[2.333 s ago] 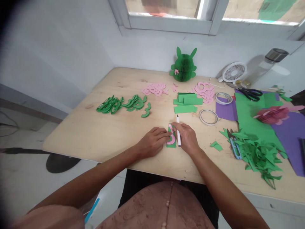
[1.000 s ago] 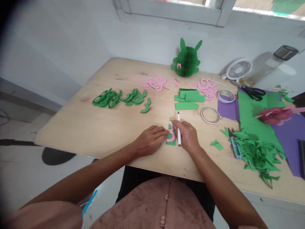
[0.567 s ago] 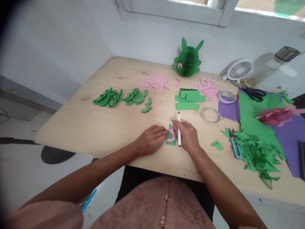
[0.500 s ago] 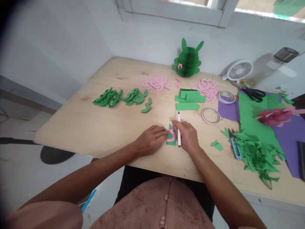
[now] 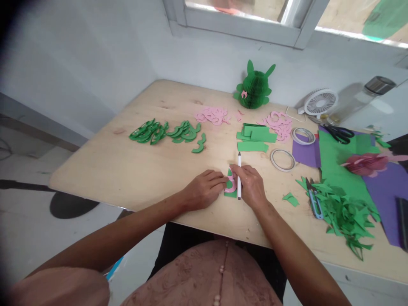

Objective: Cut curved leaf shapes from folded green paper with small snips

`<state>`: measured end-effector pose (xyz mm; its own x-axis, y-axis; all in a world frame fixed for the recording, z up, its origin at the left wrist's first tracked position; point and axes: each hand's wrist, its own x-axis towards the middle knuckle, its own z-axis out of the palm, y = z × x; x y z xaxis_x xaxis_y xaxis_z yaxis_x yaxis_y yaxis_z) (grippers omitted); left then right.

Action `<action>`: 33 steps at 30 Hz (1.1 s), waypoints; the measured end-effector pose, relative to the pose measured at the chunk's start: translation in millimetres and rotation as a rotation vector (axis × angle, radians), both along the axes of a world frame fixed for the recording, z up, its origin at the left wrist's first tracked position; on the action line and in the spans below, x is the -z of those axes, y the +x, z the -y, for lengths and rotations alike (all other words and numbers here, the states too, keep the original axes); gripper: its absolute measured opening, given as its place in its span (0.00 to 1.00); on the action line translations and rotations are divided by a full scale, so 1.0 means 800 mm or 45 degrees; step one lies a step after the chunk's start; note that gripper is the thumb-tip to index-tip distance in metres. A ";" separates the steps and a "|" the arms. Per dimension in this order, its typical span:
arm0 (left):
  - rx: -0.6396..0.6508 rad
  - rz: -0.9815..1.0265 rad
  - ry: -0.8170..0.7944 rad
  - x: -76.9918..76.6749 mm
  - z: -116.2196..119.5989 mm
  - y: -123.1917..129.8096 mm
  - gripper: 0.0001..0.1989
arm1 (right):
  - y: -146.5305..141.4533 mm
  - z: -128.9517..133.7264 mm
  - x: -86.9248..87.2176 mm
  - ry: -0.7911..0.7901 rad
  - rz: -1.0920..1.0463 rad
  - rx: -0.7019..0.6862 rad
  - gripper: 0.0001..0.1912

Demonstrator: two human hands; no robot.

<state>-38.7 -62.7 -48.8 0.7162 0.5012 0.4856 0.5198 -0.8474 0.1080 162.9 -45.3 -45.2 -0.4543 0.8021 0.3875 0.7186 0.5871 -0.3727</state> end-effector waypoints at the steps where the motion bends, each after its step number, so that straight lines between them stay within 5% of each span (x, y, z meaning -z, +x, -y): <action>1: -0.001 0.001 0.001 0.000 0.000 0.000 0.10 | 0.000 0.000 0.000 0.005 -0.002 0.003 0.16; 33: 0.003 -0.010 0.024 -0.002 0.000 0.000 0.11 | -0.003 0.001 -0.002 0.056 -0.019 0.053 0.15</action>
